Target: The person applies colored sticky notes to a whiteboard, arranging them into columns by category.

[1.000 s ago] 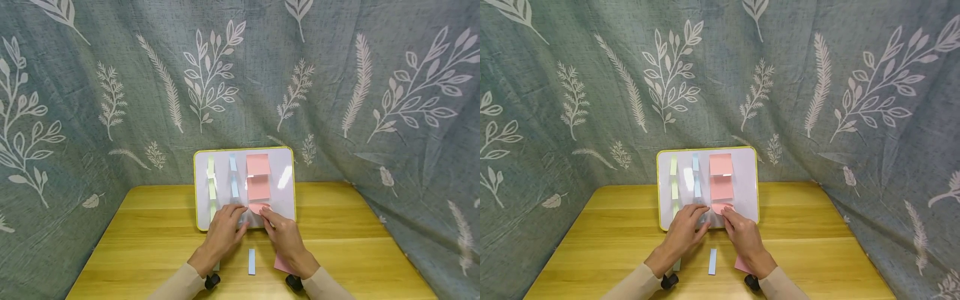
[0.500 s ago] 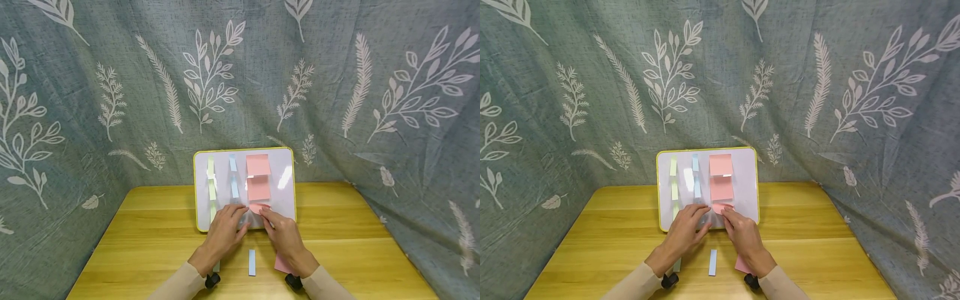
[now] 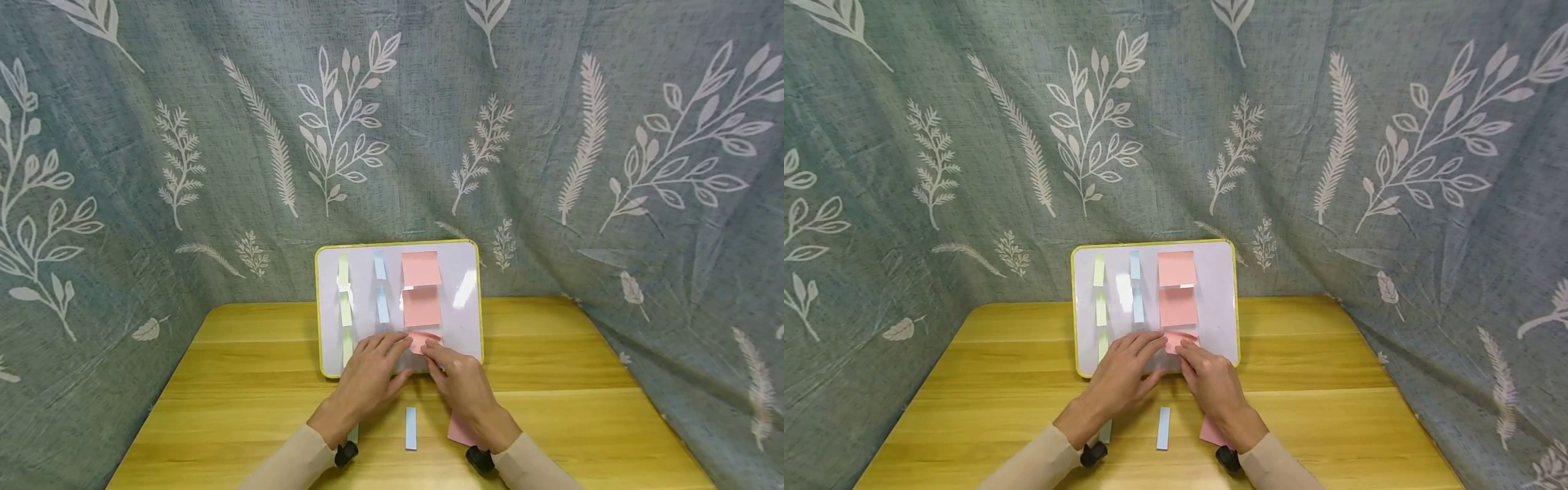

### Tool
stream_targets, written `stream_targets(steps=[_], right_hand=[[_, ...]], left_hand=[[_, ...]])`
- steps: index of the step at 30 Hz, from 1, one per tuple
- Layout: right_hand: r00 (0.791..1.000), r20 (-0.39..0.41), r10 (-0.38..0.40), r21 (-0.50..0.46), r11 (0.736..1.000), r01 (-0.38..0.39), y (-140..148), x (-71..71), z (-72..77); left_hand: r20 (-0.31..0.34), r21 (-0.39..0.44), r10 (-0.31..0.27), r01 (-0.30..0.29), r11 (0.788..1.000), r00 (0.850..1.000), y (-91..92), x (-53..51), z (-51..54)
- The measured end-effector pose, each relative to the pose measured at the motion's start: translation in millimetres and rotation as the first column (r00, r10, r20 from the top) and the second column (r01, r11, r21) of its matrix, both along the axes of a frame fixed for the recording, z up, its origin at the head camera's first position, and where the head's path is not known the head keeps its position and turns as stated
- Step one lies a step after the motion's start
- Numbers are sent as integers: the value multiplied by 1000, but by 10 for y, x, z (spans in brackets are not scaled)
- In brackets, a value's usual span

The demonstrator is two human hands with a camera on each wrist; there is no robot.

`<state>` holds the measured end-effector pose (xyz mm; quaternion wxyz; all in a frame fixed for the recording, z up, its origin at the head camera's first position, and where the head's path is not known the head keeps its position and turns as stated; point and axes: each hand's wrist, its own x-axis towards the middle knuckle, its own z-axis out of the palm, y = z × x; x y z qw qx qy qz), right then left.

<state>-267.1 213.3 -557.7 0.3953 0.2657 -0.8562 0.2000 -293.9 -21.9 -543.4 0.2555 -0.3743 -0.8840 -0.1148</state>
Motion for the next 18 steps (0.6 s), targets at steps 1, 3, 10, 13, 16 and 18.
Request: stream_targets(steps=[1, 3, 10, 13, 16, 18], right_hand=[[1000, 3, 1, 3, 1000, -1, -1, 1, 0], [1000, 11, 2, 9, 1000, -2, -2, 1, 0], [995, 97, -6, 22, 1000, 4, -6, 5, 3], [992, 126, -13, 36, 999, 9, -5, 10, 5], [991, 130, -21, 51, 999, 15, -10, 14, 8], [991, 129, -23, 61, 998, 15, -13, 17, 4]], left_hand=[[-4, -34, 3, -3, 999, 1000, -5, -1, 2], [-8, -97, 7, -7, 995, 1000, -16, 0, 8], [-59, -286, 42, -58, 957, 997, -40, -5, -5], [-79, -343, 62, -86, 935, 995, -38, 5, -10], [-84, -377, 76, -102, 921, 994, -38, 22, -22], [-81, -394, 84, -110, 913, 993, -41, 31, -39]])
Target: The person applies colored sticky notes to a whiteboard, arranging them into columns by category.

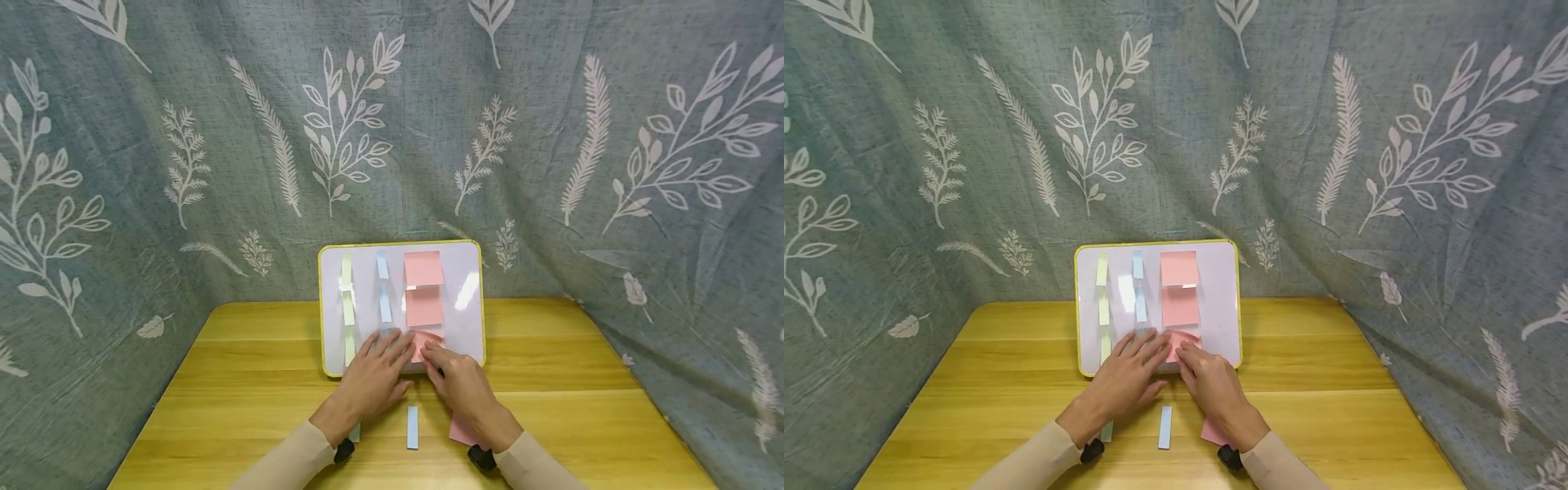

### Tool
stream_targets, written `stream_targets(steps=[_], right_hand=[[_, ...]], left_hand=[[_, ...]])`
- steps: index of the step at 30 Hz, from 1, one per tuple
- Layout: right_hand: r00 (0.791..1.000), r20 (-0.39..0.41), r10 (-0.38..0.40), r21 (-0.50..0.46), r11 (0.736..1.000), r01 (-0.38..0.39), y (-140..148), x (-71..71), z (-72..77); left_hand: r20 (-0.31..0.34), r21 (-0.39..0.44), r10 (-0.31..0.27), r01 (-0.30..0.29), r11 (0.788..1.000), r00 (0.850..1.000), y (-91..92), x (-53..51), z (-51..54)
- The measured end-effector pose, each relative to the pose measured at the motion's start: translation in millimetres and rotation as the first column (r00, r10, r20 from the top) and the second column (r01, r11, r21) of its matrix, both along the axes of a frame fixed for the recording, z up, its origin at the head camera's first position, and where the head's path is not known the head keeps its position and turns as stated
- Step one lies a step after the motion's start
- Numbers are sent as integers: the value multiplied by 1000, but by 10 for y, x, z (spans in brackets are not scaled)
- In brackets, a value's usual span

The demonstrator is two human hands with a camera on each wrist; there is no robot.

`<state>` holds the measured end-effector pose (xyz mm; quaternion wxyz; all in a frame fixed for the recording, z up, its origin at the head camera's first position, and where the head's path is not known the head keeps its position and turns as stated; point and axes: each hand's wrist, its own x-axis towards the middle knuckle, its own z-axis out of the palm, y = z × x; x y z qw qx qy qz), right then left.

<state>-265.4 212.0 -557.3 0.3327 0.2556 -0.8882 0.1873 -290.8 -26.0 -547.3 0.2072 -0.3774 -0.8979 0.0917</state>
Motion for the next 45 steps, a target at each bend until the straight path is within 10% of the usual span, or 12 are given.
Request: stream_targets(steps=[25, 45], right_hand=[[995, 98, 13, 44, 999, -18, 23, 47, 1], [996, -66, 65, 179, 982, -53, 12, -68, 51]], left_hand=[[-50, -73, 4, -7, 997, 999, -94, 23, -84], [-60, -59, -22, 19, 998, 998, -111, 8, -56]])
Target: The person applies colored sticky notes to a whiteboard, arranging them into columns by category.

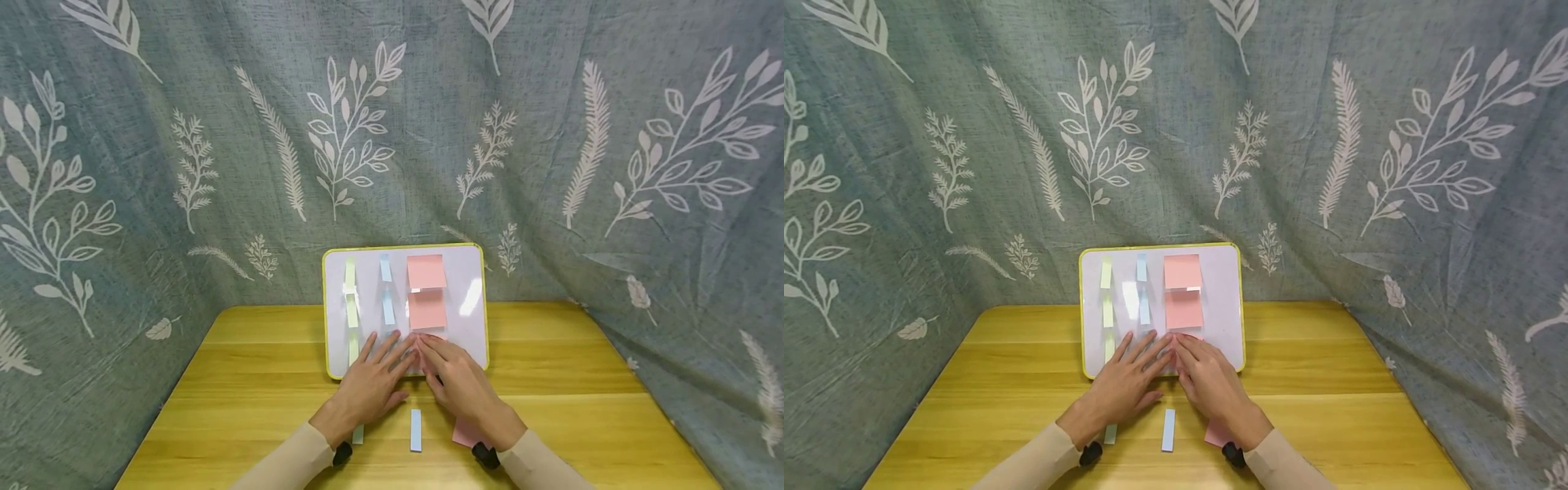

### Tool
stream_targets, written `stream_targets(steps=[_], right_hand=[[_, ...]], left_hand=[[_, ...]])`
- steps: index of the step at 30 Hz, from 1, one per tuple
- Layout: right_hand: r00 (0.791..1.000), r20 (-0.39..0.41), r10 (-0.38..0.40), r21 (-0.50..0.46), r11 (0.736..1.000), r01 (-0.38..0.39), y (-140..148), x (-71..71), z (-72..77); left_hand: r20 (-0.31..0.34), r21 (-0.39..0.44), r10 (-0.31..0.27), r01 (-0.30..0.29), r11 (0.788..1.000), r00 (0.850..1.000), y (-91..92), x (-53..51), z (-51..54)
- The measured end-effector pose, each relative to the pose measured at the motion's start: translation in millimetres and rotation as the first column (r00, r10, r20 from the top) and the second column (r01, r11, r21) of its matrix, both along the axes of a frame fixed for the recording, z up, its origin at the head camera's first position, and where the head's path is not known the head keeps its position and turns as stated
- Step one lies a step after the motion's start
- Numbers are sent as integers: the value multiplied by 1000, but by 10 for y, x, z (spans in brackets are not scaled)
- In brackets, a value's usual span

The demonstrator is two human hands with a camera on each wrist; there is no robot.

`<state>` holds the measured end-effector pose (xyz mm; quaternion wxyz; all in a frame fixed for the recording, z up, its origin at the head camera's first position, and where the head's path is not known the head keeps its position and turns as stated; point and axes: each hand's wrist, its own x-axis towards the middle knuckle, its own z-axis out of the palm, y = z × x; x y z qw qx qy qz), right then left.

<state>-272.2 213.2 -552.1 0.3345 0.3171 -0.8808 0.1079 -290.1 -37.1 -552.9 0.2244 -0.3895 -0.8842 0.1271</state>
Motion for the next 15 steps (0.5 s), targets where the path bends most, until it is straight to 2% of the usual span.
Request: stream_targets(steps=[8, 15], right_hand=[[999, 33, -33, 66, 997, 31, 5, 17, -10], [994, 83, -64, 101, 993, 55, 11, 18, 1]], left_hand=[[54, -4, 11, -10, 1000, 998, 7, 4, -8], [50, -27, 32, -31, 999, 998, 14, 0, 10]])
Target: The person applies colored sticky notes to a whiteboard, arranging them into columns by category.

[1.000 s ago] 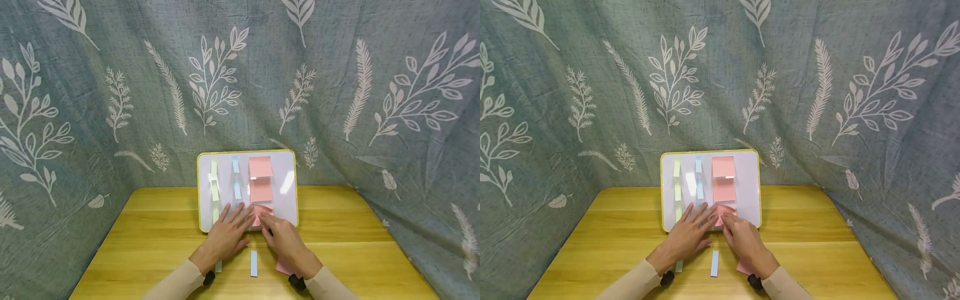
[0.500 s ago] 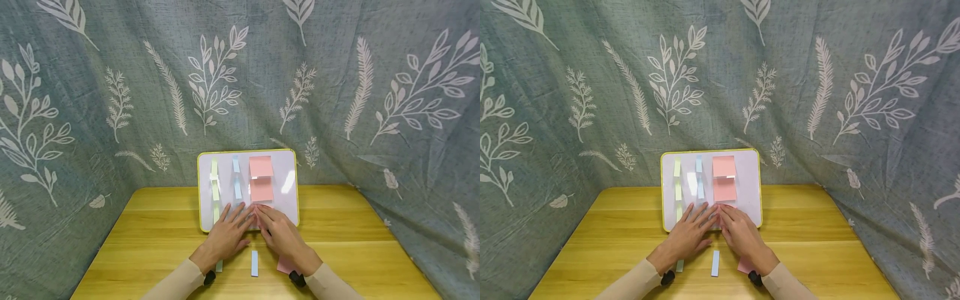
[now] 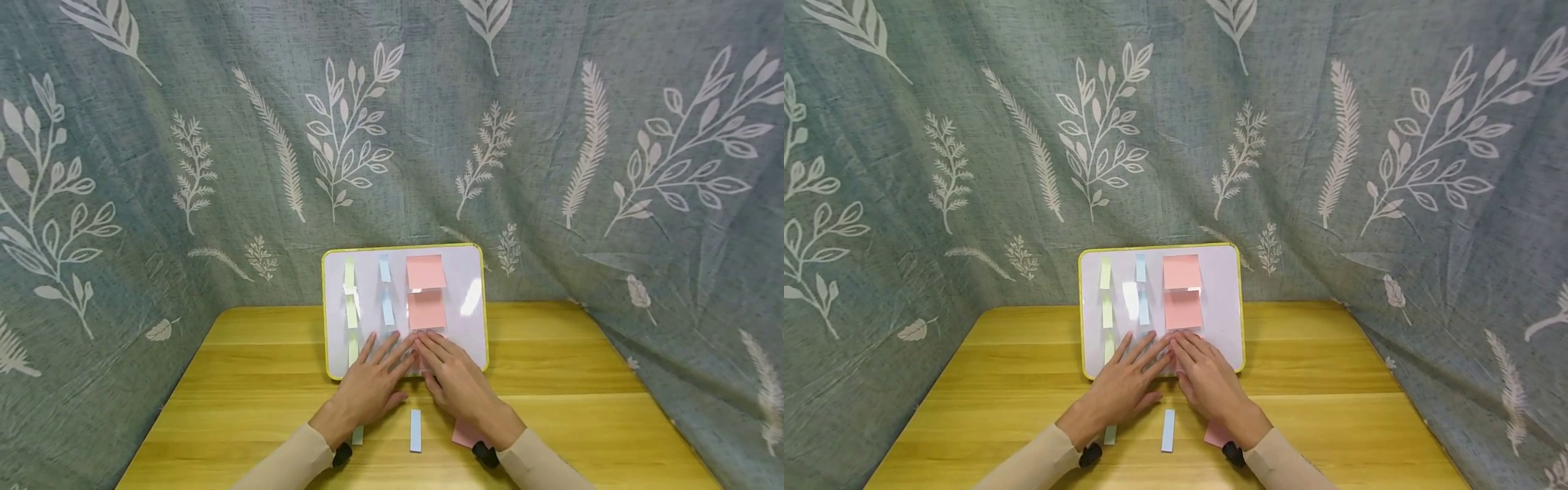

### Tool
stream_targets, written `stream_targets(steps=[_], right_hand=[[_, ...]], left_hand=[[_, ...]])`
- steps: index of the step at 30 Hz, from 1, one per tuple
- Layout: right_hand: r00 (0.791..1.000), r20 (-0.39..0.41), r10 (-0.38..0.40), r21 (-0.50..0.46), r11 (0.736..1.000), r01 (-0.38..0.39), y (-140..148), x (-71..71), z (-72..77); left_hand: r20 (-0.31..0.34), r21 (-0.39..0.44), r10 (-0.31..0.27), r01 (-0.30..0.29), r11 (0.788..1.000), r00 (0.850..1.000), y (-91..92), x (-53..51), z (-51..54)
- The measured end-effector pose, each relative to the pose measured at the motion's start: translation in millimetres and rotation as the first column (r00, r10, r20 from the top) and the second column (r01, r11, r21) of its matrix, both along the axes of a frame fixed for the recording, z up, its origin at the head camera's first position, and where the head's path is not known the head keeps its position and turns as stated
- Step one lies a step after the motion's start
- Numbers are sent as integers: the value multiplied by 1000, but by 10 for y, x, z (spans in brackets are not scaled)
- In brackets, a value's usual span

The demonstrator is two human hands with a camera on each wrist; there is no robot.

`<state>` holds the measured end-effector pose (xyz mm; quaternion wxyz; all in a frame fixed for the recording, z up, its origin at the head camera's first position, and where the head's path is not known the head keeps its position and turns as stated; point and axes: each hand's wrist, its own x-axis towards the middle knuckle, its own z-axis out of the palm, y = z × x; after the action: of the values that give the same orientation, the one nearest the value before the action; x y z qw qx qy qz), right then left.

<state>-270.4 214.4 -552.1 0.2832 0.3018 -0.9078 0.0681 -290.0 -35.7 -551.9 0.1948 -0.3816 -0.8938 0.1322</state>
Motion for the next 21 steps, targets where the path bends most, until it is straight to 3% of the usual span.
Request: stream_targets(steps=[6, 13, 21], right_hand=[[999, 34, -29, 28, 999, 28, -8, 14, 2], [999, 47, -27, 57, 998, 24, -7, 13, 0], [999, 42, -27, 82, 996, 24, -5, 5, -7]], left_hand=[[-20, 4, -19, 19, 1000, 1000, -1, 2, 18], [15, -2, -5, 5, 1000, 1000, -6, -7, -10], [-13, 11, -21, 21, 1000, 1000, -23, -9, -21]])
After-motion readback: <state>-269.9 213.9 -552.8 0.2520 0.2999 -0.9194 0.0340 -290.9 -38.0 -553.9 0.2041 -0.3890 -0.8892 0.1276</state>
